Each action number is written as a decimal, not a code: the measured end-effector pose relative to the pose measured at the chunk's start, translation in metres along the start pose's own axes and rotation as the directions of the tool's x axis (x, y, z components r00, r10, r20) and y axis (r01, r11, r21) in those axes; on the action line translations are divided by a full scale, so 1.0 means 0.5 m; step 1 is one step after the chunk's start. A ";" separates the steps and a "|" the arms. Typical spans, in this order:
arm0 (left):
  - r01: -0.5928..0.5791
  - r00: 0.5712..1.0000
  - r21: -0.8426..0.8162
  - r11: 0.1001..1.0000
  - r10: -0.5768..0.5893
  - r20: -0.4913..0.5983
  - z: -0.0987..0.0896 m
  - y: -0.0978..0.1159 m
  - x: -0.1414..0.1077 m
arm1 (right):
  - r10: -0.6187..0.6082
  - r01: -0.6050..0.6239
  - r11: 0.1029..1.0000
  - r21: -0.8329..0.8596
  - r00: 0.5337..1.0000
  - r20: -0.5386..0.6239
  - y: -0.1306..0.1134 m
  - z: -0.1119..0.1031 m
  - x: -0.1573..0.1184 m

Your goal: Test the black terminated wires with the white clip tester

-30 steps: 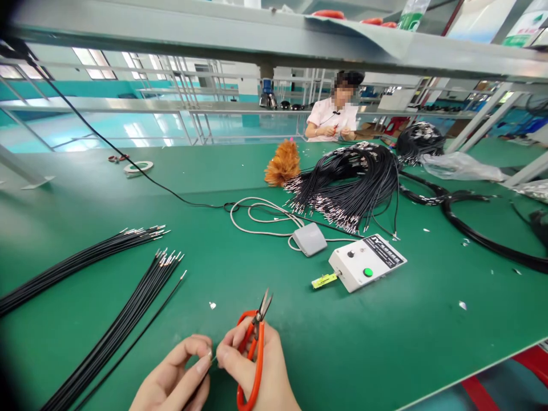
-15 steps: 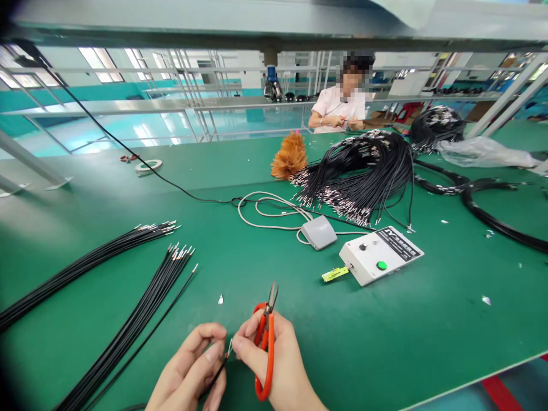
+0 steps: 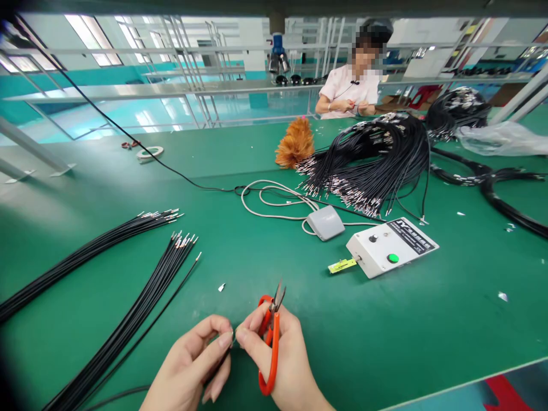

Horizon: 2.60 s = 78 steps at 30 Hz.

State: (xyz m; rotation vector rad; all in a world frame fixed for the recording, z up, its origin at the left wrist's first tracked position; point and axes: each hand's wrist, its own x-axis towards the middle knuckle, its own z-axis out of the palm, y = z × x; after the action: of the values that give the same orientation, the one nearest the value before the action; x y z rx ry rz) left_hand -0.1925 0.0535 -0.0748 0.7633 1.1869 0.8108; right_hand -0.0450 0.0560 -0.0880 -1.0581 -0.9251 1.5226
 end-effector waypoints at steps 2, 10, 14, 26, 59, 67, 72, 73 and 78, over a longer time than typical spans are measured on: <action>0.000 1.000 -0.084 0.996 0.002 0.021 0.001 0.009 -0.004 | -0.009 0.009 1.000 0.018 1.000 -0.014 -0.007 0.005 0.001; 0.093 0.989 -0.145 0.985 -0.075 0.127 -0.009 0.035 -0.008 | -0.012 0.013 0.998 0.069 1.000 -0.026 -0.011 0.011 0.001; 0.111 0.984 -0.039 0.993 -0.104 0.143 -0.013 0.029 -0.011 | -0.027 0.029 0.997 0.074 0.999 -0.020 -0.010 0.008 -0.001; -0.121 0.991 0.187 0.975 0.128 -0.028 0.015 -0.007 -0.017 | -0.012 0.014 0.996 0.086 1.000 -0.018 -0.007 0.017 -0.007; -0.134 0.991 -0.202 0.970 0.128 -0.044 0.011 0.009 -0.021 | 0.459 -0.510 0.860 -0.035 0.739 0.493 0.006 -0.028 -0.109; -0.203 0.979 -0.168 0.965 0.197 -0.054 0.015 0.002 -0.023 | 0.514 -0.559 0.828 -0.050 0.720 0.467 0.013 -0.016 -0.107; -0.239 0.971 -0.145 0.960 0.234 -0.053 0.016 -0.010 -0.027 | 0.519 -0.573 0.819 -0.019 0.727 0.450 0.016 -0.013 -0.112; -0.248 0.969 -0.142 0.958 0.243 -0.051 0.016 -0.012 -0.027 | 0.521 -0.577 0.817 -0.014 0.727 0.446 0.014 -0.012 -0.112; -0.273 0.962 -0.128 0.953 0.269 -0.049 0.016 -0.020 -0.028 | 0.537 -0.594 0.804 0.013 0.736 0.412 -0.004 -0.004 -0.108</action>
State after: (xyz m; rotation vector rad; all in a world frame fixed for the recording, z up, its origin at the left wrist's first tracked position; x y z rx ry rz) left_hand -0.1857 0.0359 -0.0748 0.8156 1.0557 1.1222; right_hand -0.0374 0.0035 -0.0782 -0.9958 -0.7636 2.3498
